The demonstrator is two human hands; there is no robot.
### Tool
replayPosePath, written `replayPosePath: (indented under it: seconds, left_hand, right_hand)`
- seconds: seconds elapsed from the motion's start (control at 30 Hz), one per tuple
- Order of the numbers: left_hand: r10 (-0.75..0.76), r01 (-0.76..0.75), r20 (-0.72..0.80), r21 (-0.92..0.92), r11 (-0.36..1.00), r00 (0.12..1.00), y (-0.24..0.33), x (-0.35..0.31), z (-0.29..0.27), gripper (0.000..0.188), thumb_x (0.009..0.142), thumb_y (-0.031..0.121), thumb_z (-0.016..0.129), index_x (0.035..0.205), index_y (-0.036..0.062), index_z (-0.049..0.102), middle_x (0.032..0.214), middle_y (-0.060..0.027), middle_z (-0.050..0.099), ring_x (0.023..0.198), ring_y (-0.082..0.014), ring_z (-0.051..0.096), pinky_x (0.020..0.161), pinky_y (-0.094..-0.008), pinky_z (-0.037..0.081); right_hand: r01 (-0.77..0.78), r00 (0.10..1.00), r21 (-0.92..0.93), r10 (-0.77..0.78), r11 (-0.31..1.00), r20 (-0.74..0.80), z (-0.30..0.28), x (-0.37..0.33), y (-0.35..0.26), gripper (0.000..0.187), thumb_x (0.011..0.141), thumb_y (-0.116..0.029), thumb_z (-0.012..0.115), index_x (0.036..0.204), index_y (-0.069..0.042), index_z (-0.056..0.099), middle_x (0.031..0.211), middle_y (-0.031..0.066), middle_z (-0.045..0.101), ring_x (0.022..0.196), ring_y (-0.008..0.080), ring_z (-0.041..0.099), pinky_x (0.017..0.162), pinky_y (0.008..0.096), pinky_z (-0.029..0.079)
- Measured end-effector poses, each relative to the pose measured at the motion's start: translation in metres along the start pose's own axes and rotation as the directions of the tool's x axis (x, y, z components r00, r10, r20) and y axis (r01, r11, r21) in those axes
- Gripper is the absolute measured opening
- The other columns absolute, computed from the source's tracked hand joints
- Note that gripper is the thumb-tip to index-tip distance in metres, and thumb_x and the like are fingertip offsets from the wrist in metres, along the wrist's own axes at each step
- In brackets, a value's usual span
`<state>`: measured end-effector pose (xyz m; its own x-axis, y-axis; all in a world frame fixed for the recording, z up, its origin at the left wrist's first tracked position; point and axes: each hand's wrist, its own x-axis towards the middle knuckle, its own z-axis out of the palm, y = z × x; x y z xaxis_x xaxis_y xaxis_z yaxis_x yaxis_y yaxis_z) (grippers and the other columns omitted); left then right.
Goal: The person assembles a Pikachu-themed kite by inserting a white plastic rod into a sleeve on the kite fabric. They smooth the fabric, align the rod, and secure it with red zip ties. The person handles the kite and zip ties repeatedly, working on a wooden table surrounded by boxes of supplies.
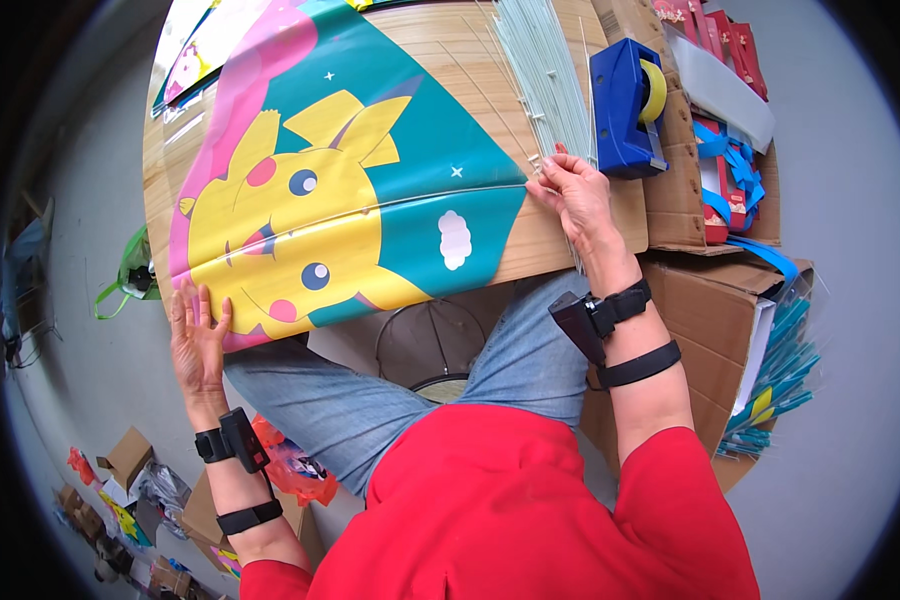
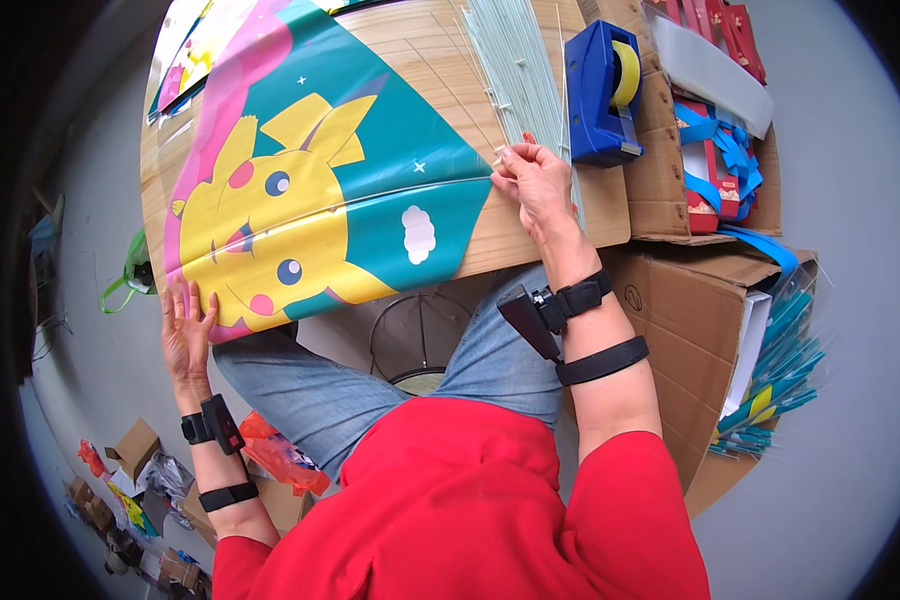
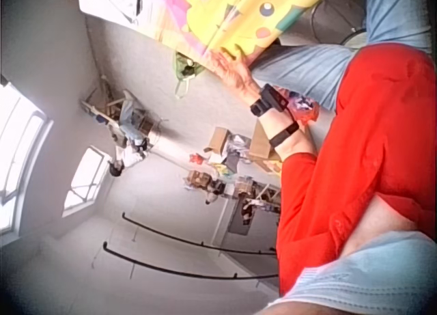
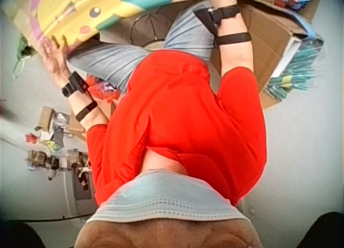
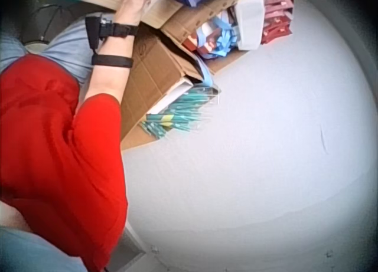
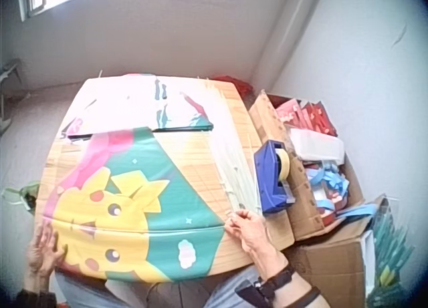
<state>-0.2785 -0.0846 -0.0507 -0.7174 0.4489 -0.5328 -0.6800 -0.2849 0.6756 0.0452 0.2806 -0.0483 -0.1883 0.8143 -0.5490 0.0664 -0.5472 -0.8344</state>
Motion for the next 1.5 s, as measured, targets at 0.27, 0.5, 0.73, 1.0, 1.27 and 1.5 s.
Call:
replayPosePath:
  seconds: [0.27, 0.5, 0.73, 1.0, 1.27, 1.5]
  left_hand:
    - [0.005, -0.005, -0.013, -0.002, 1.0, 1.0, -0.001, 0.0, -0.001, 0.039, 0.088, 0.02, 0.059, 0.123, 0.0119, 0.046, 0.139, -0.0026, 0.03, 0.129, -0.0214, 0.029, 0.103, -0.0517, 0.03]
    - [0.008, -0.008, -0.011, -0.012, 1.0, 1.0, -0.001, 0.001, -0.003, 0.038, 0.089, 0.02, 0.058, 0.123, 0.0123, 0.046, 0.139, -0.0025, 0.034, 0.129, -0.0214, 0.03, 0.103, -0.0515, 0.029]
    - [0.018, -0.018, -0.011, 0.021, 1.0, 1.0, -0.003, 0.0, -0.003, 0.037, 0.089, 0.022, 0.059, 0.122, 0.0112, 0.048, 0.141, -0.0031, 0.032, 0.13, -0.0218, 0.03, 0.103, -0.0503, 0.032]
    - [0.017, -0.016, -0.019, 0.052, 0.999, 1.0, -0.005, 0.001, -0.004, 0.04, 0.089, 0.021, 0.058, 0.126, 0.0111, 0.045, 0.14, -0.0023, 0.031, 0.126, -0.0202, 0.032, 0.103, -0.0503, 0.032]
    - [0.02, -0.022, 0.014, 0.147, 0.989, 1.0, 0.004, -0.004, 0.006, 0.041, 0.089, 0.024, 0.057, 0.126, 0.0104, 0.046, 0.138, -0.0003, 0.036, 0.123, -0.022, 0.037, 0.104, -0.0482, 0.033]
    - [0.119, -0.108, -0.055, 0.168, 0.98, 0.991, 0.012, -0.004, 0.022, 0.023, 0.087, 0.015, 0.062, 0.108, 0.0073, 0.058, 0.101, 0.0003, 0.058, 0.092, -0.011, 0.052, 0.079, -0.0263, 0.044]
  right_hand:
    - [-0.009, 1.0, -0.026, 0.009, 1.0, 0.002, -0.004, -0.004, 0.001, 0.01, 0.084, -0.006, 0.061, 0.091, -0.001, 0.055, 0.078, 0.0048, 0.058, 0.068, 0.0095, 0.058, 0.063, 0.0235, 0.056]
    - [-0.031, 0.999, 0.019, 0.03, 0.999, 0.017, -0.005, -0.002, 0.006, 0.011, 0.085, -0.006, 0.061, 0.092, -0.001, 0.054, 0.079, 0.005, 0.057, 0.068, 0.0097, 0.058, 0.065, 0.0247, 0.056]
    - [-0.015, 1.0, 0.021, 0.015, 1.0, 0.002, -0.002, -0.002, 0.004, 0.01, 0.085, -0.006, 0.061, 0.091, -0.001, 0.054, 0.079, 0.0048, 0.057, 0.068, 0.0097, 0.058, 0.065, 0.0248, 0.056]
    - [0.007, 0.999, 0.043, -0.009, 0.999, 0.041, -0.008, 0.004, 0.009, 0.011, 0.085, -0.005, 0.06, 0.092, 0.0, 0.055, 0.078, 0.0053, 0.057, 0.067, 0.0114, 0.058, 0.067, 0.0274, 0.056]
    - [-0.002, 0.998, 0.021, 0.001, 1.0, 0.065, -0.015, 0.011, 0.014, 0.012, 0.086, -0.004, 0.059, 0.095, 0.002, 0.054, 0.08, 0.0054, 0.055, 0.07, 0.0134, 0.058, 0.074, 0.0315, 0.056]
    - [-0.022, 0.997, 0.007, 0.021, 1.0, 0.081, -0.019, 0.015, 0.016, 0.011, 0.086, -0.004, 0.06, 0.094, 0.001, 0.054, 0.08, 0.0059, 0.056, 0.07, 0.0136, 0.058, 0.076, 0.0313, 0.056]
